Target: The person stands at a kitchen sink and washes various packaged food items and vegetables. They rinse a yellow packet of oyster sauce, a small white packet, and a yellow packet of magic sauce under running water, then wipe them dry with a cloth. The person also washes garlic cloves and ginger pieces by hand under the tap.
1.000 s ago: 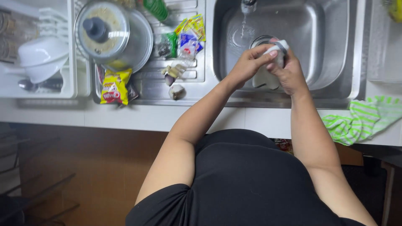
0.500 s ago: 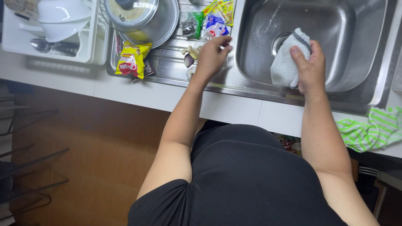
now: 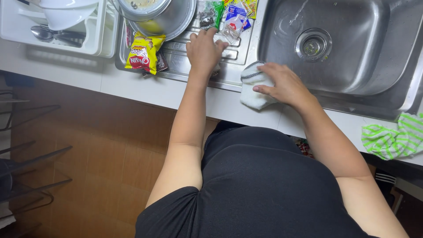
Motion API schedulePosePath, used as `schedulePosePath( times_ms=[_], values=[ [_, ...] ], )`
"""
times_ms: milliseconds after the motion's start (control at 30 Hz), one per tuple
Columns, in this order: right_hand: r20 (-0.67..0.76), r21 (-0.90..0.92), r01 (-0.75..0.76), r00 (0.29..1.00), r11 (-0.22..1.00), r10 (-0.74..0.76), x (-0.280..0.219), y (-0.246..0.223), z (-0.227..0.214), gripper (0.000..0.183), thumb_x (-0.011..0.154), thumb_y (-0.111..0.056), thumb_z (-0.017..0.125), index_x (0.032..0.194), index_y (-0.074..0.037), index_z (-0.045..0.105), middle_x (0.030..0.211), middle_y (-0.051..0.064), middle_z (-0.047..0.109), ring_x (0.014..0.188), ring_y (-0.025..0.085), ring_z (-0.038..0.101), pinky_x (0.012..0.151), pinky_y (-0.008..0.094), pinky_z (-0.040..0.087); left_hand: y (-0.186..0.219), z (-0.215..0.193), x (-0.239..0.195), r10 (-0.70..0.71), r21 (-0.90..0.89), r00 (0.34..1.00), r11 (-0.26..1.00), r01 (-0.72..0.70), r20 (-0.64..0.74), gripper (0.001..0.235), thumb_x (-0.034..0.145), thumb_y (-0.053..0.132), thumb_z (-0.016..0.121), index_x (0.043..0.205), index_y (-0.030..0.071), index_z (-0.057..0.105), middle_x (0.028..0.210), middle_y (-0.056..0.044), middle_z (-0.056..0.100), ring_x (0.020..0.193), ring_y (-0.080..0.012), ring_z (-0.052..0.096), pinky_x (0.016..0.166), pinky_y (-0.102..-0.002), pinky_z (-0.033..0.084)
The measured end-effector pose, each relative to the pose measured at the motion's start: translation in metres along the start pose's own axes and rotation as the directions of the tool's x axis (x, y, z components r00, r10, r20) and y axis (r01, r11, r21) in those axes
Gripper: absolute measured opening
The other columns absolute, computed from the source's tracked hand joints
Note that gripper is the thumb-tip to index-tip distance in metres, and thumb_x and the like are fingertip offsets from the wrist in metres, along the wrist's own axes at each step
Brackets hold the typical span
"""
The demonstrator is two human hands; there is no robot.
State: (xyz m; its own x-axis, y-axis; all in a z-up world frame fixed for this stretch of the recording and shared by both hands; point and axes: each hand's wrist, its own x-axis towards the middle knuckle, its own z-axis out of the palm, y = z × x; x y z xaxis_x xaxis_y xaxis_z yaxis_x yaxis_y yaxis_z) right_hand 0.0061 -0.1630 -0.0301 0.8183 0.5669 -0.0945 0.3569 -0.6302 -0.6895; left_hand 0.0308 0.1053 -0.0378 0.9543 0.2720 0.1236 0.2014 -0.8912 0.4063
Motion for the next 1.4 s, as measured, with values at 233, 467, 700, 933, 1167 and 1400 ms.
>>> schedulePosePath(
  times_ms=[233,467,700,933,1167,1400],
  values=[
    [-0.19,0.008,0.101,0.977,0.995,-0.097,0.053,0.015,0.003,0.033,0.095,-0.026,0.078,0.12,-0.006,0.074,0.12,0.014,0.072,0.106,0.032,0.067,0.092,0.046,0.053,-0.021,0.032,0.001,0.102,0.039,0.995,0.994,-0.101,-0.019,0.036,0.087,0.017,0.073,0.123,0.016,0.071,0.11,-0.002,0.072,0.108,-0.0298,0.058,0.095,-0.048,0.039],
    [-0.404,-0.082,0.068,0.91,0.994,-0.096,0.172,0.025,0.026,0.03,0.086,-0.022,0.085,0.11,-0.006,0.077,0.106,0.015,0.067,0.101,0.034,0.062,0.086,0.045,0.052,-0.016,0.002,0.009,0.068,0.025,0.983,0.997,-0.074,0.169,0.013,0.086,0.019,0.069,0.092,0.019,0.081,0.1,-0.003,0.072,0.107,-0.0305,0.056,0.092,-0.05,0.037],
    [-0.458,-0.132,0.069,0.881,0.989,-0.122,0.212,0.039,0.043,0.019,0.073,-0.016,0.09,0.08,-0.008,0.074,0.105,0.012,0.065,0.105,0.034,0.055,0.092,0.042,0.051,-0.028,-0.01,0.014,0.029,0.07,0.979,0.997,-0.044,0.2,0.012,0.082,0.023,0.072,0.085,0.015,0.081,0.099,-0.009,0.07,0.101,-0.0322,0.062,0.087,-0.05,0.045],
    [-0.402,0.19,0.162,0.913,0.968,-0.073,0.147,0.008,-0.046,0.02,0.086,-0.014,0.09,0.091,-0.008,0.072,0.083,0.001,0.067,0.081,0.02,0.058,0.073,0.033,0.047,-0.002,-0.002,0.035,0.114,0.224,0.991,0.966,-0.127,0.071,0.017,0.085,0.018,0.069,0.098,0.009,0.075,0.103,-0.01,0.07,0.1,-0.0342,0.063,0.082,-0.053,0.047],
    [-0.565,0.142,0.211,0.82,0.967,-0.097,0.053,0.037,-0.084,0.013,0.094,0.001,0.086,0.097,-0.001,0.073,0.097,0.006,0.066,0.089,0.013,0.061,0.077,0.026,0.049,0.022,0.067,0.101,0.334,0.112,0.942,0.937,-0.331,-0.016,0.051,0.062,0.024,0.087,0.107,0.008,0.071,0.104,-0.011,0.07,0.104,-0.0375,0.059,0.078,-0.051,0.046],
    [-0.595,0.375,0.09,0.787,0.922,0.165,-0.004,0.068,-0.081,0.013,0.103,0.001,0.082,0.105,-0.001,0.07,0.098,0.004,0.072,0.088,0.009,0.067,0.08,0.023,0.055,0.022,0.077,0.115,0.263,0.059,0.961,0.962,-0.268,0.081,0.045,0.055,0.017,0.091,0.097,0.011,0.075,0.094,-0.008,0.073,0.106,-0.0324,0.057,0.087,-0.051,0.042]
  ],
)
